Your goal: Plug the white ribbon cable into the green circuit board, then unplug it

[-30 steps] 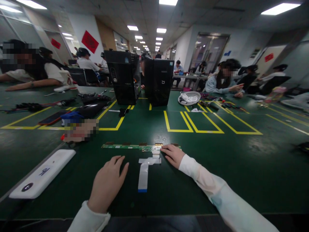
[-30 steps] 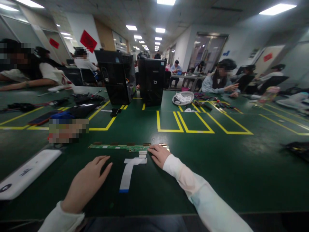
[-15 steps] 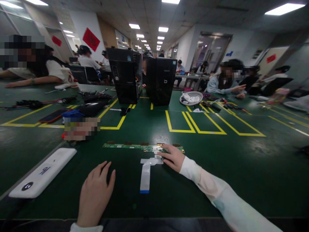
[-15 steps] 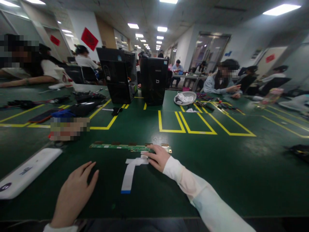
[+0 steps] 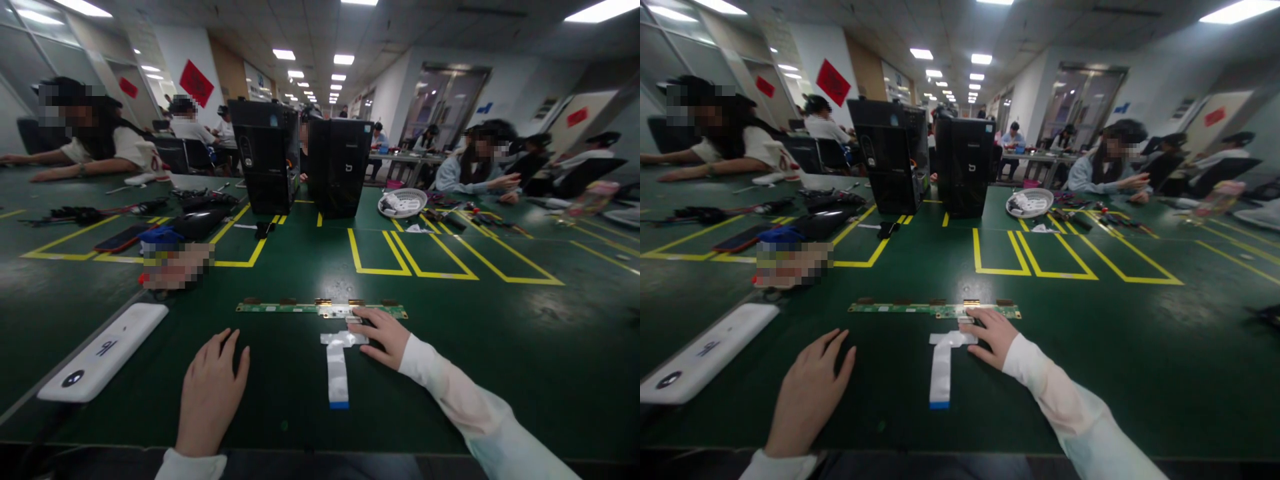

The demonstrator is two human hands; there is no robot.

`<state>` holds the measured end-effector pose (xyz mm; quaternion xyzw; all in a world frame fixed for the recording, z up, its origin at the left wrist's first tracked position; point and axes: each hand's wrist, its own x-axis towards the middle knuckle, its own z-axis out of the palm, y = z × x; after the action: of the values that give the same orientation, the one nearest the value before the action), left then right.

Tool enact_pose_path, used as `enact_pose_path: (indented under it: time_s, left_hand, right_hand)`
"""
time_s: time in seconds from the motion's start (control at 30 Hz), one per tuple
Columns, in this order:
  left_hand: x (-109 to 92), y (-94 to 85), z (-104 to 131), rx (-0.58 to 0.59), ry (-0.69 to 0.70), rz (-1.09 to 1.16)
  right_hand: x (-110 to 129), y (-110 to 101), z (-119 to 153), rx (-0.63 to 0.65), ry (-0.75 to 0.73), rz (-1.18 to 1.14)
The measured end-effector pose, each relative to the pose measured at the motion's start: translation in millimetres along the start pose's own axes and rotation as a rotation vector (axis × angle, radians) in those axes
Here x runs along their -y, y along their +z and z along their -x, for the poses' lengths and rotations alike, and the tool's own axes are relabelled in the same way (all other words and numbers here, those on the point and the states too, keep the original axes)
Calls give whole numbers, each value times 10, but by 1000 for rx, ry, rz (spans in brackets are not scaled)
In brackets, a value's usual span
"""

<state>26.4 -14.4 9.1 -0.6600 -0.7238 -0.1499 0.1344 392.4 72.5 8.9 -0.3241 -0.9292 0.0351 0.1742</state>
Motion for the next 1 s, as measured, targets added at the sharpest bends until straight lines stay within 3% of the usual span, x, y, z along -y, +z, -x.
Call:
enact_pose_path:
  time_s: [0.17,0.5,0.6,0.77,1.0]
  left_hand:
    - [-10,3,4,4,-15,0]
    - [9,55,0,-3,21,6]
    - [7,51,-3,-1,23,4]
    - [8,50,-5,6,22,3]
    - [5,50,-7,4,11,10]
  right_hand:
    - [-191,-188,601,-100,84,7]
    - [-672,-522,2182,-188,484,198]
    - [-791,-591,2525,-193,572,260]
    - [-804,-648,2663,-163,756,312]
    - [-813,-572,2602,-148,783,403]
